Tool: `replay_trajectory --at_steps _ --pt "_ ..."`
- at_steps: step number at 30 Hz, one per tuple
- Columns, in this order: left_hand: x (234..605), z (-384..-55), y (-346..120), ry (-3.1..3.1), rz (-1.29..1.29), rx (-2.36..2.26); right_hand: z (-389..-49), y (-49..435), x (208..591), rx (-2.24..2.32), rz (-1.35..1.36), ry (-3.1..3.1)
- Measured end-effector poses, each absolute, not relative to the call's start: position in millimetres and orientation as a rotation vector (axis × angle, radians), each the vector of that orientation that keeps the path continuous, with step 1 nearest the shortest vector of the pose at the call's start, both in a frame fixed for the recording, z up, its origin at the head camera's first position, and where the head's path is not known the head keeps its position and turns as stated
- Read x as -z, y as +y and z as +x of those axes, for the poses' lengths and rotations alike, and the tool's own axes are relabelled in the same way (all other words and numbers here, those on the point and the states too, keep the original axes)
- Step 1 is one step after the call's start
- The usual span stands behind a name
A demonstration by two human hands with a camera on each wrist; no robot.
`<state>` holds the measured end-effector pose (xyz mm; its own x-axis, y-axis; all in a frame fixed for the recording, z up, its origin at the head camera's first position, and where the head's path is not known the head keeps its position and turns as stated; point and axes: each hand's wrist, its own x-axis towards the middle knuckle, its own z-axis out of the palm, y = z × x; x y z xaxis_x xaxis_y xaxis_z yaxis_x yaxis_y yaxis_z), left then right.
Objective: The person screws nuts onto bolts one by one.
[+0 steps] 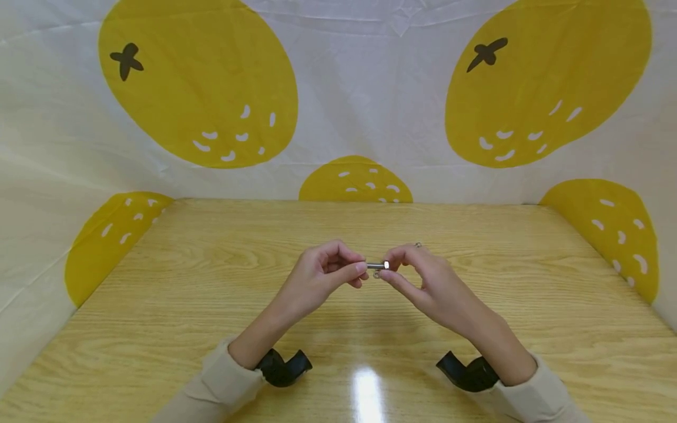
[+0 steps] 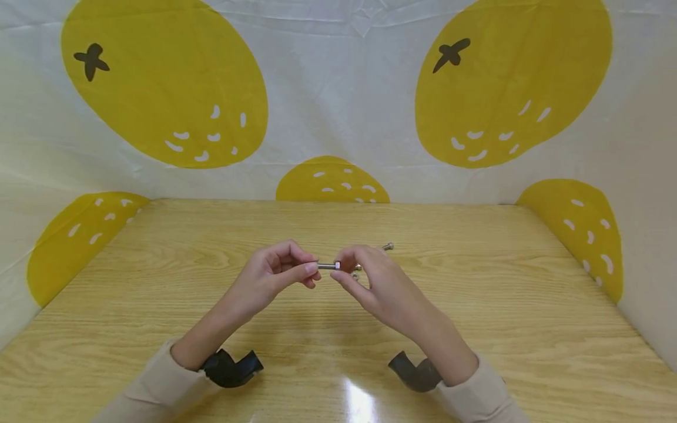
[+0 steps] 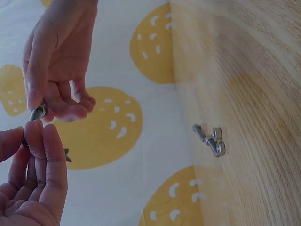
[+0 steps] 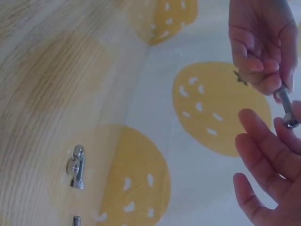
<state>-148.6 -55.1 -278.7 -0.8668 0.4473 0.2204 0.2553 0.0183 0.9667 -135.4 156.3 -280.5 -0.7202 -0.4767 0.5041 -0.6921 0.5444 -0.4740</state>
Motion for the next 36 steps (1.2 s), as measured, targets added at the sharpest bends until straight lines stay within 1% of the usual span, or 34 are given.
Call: replay_trajectory --at_steps 11,19,30,36 --pt "278.8 -147.2 -54.7 2.161 0.746 -1.955 -134.4 157.1 277.3 -1.054 0.849 -2.643" --pt "279.7 -147.9 -55.3 2.138 0.763 -1.961 -137.1 158.4 281.4 -1.01 1.0 -2.41" --pt "278.8 -146.7 -54.5 2.13 0.748 -1.957 -135.7 157.4 279.7 -1.016 0.854 -2.553" --pt "278.4 -147.3 -55.7 2.138 0.741 -1.953 -137.3 158.8 281.2 -0.994 0.961 -2.389"
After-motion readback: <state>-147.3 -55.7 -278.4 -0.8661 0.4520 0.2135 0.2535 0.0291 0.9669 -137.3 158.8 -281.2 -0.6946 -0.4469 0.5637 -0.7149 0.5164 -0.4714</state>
